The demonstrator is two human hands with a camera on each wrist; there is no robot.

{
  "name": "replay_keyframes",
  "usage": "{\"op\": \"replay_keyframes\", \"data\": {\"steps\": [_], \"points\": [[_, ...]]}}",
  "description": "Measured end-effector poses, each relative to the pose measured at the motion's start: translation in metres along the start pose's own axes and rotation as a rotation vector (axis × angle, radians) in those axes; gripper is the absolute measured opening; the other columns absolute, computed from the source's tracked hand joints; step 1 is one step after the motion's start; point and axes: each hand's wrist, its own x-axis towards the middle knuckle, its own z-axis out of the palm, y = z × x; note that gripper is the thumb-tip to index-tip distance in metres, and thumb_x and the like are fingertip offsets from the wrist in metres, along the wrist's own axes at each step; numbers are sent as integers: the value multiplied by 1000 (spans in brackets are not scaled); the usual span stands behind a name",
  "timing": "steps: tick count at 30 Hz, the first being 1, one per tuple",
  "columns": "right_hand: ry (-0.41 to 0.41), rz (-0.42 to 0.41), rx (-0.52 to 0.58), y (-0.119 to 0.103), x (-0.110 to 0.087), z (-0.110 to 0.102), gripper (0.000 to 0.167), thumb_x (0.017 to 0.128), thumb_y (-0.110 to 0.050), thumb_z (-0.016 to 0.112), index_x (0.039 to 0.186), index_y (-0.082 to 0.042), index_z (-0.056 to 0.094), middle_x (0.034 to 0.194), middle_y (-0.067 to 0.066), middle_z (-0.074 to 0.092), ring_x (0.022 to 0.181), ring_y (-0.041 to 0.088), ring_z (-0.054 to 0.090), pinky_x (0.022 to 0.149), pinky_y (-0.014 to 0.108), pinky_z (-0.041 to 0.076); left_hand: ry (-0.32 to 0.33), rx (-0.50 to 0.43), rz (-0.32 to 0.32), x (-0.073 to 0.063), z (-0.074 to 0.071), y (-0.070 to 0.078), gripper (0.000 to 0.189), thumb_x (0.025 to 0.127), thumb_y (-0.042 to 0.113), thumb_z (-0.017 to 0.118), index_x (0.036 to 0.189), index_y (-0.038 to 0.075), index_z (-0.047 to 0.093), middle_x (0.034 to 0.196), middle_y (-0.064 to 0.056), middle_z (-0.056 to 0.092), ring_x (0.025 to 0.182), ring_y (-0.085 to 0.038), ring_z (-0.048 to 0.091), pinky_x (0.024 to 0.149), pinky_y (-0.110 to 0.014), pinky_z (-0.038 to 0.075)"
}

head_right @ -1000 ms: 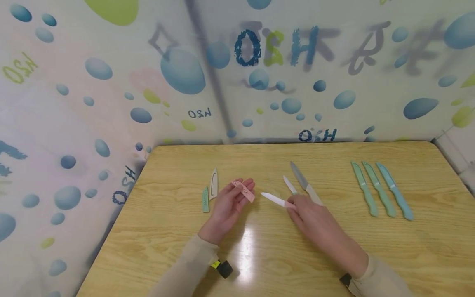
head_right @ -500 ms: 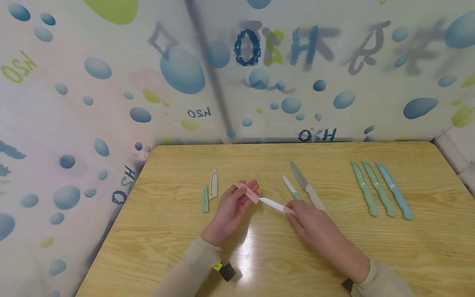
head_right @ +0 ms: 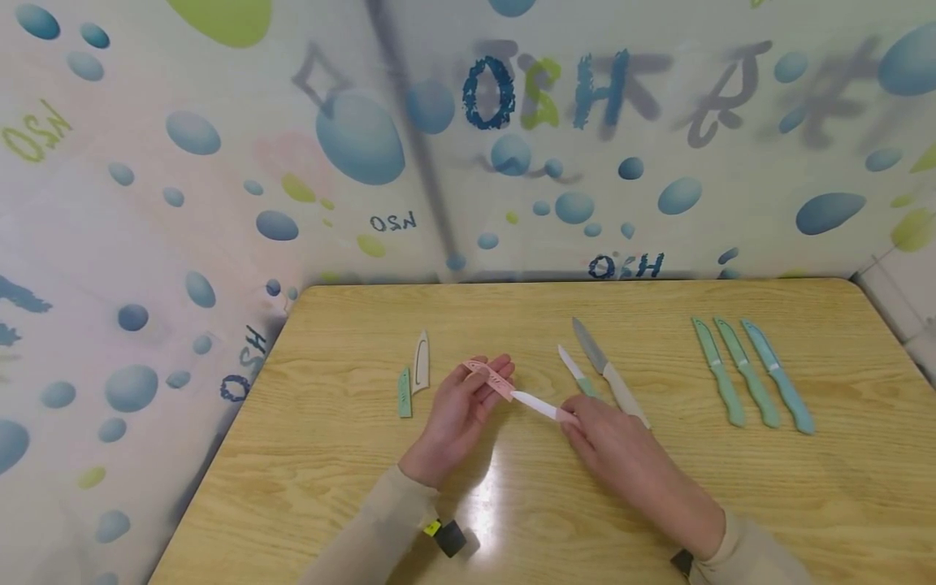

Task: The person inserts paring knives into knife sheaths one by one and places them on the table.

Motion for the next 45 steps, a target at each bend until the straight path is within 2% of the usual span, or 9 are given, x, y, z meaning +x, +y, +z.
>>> {"op": "replay_keyframes", "data": {"steps": [8,16,24,33,45], "points": [[17,-13,-4,-1,1,1,12,99,-16,71,110,-12,68,83,-11,57,69,6,46,58,26,45,-1,-8,-3,0,1,-2,22,110,1,43,130,-5,39,137,-29,61,124,-32,65,106,-39,53],[71,-58,-14,-2,0,4,9,98,-14,73,105,-14,67,77,-14,51,68,4,46,57,25,44,-9,-10,10,-2,2,-4,22,110,1,42,131,-5,38,137,-28,60,126,-32,63,106,-38,53],[51,-36,6,-5,1,5,10,98,-13,72,107,-14,67,80,-12,54,69,5,45,55,25,43,-1,-21,27,-1,4,-9,15,109,-1,44,123,-2,41,135,-28,62,126,-33,63,110,-42,48],[25,6,18,-8,4,5,9,100,-14,71,108,-12,66,80,-9,53,67,6,44,53,24,40,-36,-1,25,-3,11,-11,16,109,1,44,125,-2,41,136,-27,61,128,-32,62,108,-38,51],[24,31,48,-12,8,4,9,101,-13,69,109,-10,67,76,-9,51,63,6,42,51,23,38,-36,-31,32,-2,16,-18,11,109,-1,43,120,1,43,134,-27,62,128,-34,62,106,-36,53]]}}
